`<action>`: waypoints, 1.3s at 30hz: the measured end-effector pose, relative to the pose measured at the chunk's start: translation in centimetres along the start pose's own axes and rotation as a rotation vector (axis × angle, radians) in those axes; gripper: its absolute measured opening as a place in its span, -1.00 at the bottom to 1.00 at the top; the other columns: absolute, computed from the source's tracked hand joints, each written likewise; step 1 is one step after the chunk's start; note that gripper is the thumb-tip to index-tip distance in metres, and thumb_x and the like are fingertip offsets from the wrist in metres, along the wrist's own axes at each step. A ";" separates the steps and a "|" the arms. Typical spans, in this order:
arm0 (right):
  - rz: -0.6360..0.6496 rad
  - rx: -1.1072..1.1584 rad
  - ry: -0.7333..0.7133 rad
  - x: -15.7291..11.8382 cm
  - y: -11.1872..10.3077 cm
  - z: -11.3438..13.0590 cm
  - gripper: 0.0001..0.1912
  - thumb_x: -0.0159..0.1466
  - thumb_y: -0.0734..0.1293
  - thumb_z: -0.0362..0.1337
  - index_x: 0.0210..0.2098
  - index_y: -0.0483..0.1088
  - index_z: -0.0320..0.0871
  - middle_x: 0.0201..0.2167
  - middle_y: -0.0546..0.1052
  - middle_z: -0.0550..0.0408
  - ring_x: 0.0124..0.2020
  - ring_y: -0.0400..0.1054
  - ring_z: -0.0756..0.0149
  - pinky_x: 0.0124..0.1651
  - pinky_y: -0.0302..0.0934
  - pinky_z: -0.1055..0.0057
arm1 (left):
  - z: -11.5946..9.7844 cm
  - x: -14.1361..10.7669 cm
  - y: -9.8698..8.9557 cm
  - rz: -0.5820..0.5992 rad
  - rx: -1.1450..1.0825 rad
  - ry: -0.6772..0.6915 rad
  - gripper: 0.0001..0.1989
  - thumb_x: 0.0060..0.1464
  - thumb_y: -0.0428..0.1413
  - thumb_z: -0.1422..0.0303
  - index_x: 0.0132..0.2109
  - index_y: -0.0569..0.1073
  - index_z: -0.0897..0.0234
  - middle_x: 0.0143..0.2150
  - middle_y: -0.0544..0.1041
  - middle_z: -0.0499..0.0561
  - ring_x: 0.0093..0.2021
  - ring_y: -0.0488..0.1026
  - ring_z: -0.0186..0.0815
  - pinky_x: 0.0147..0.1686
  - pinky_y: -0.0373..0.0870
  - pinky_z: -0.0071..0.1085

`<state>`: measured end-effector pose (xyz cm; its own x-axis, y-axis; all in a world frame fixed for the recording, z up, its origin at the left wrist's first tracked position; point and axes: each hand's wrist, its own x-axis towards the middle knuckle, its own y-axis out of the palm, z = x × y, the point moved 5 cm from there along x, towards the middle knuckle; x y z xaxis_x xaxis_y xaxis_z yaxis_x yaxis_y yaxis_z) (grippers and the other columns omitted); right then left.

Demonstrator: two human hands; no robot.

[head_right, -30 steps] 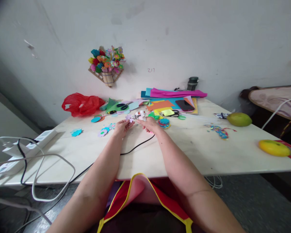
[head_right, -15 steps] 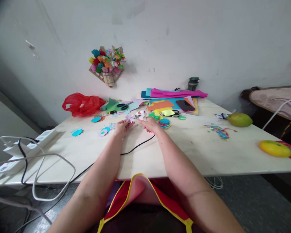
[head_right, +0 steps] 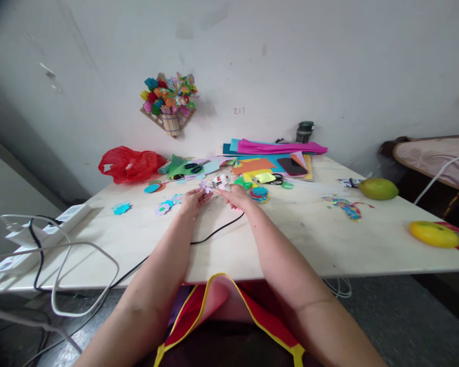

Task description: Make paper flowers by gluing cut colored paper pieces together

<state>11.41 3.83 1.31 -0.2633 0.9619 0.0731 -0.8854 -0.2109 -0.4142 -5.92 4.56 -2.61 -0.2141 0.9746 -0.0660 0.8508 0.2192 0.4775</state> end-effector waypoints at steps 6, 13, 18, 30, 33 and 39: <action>-0.006 -0.011 0.016 0.1 -0.1 -0.2 -0.63 0.17 0.36 0.00 -0.49 0.32 -0.19 -0.73 0.31 0.24 -0.80 0.13 0.52 -0.75 0.03 0.55 | 0.0 0.1 -0.1 -0.002 -0.019 0.011 -0.86 -0.01 0.21 0.57 -0.45 0.39 0.41 -0.50 0.50 0.03 -0.42 0.55 -0.34 -0.09 0.51 -0.29; -0.003 -0.017 0.008 0.1 -0.1 0.0 -0.63 0.17 0.36 0.00 -0.50 0.31 -0.19 -0.74 0.31 0.25 -0.81 0.12 0.54 -0.74 0.04 0.56 | 0.1 0.1 -0.1 -0.006 0.010 0.002 -0.86 0.03 0.18 0.58 -0.45 0.39 0.40 -0.50 0.51 0.05 -0.43 0.55 -0.33 -0.12 0.52 -0.31; -0.029 -0.019 0.002 -0.2 -0.1 0.3 -0.64 0.19 0.35 -0.03 -0.51 0.30 -0.19 -0.73 0.31 0.23 -0.81 0.12 0.53 -0.73 0.05 0.54 | 0.1 0.2 0.0 -0.001 0.027 0.004 -0.88 0.05 0.14 0.60 -0.42 0.39 0.41 -0.50 0.52 0.04 -0.44 0.56 -0.34 -0.22 0.54 -0.40; -0.023 -0.018 0.021 -0.3 -0.1 0.4 -0.64 0.18 0.35 -0.03 -0.52 0.29 -0.18 -0.71 0.32 0.22 -0.80 0.13 0.52 -0.73 0.04 0.53 | -0.1 0.2 -0.3 -0.035 0.008 0.025 -0.85 0.00 0.22 0.54 -0.42 0.37 0.36 -0.53 0.49 0.00 -0.42 0.56 -0.32 -0.11 0.52 -0.31; -0.042 0.031 0.007 -0.2 0.0 0.3 -0.64 0.18 0.34 -0.03 -0.52 0.30 -0.18 -0.69 0.32 0.21 -0.77 0.12 0.52 -0.71 0.04 0.54 | -0.6 0.2 -0.7 -0.109 -0.015 0.077 -0.85 0.02 0.19 0.55 -0.43 0.35 0.37 -0.52 0.48 -0.01 -0.44 0.56 -0.33 -0.16 0.53 -0.35; -0.154 -0.250 -0.112 0.5 0.3 0.7 -0.74 0.19 0.33 -0.10 -0.33 0.44 -0.20 -0.50 0.51 0.04 -0.47 0.38 0.32 -0.42 0.21 0.48 | -2.5 0.0 -1.7 -0.342 -0.154 0.226 -0.87 0.07 0.11 0.58 -0.39 0.31 0.37 -0.51 0.45 -0.03 -0.48 0.55 -0.36 -0.28 0.52 -0.43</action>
<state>10.72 4.15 1.82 -0.1863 0.9513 0.2456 -0.7998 -0.0017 -0.6002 -8.57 4.11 -1.19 -0.5854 0.8086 -0.0583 0.6349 0.5020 0.5873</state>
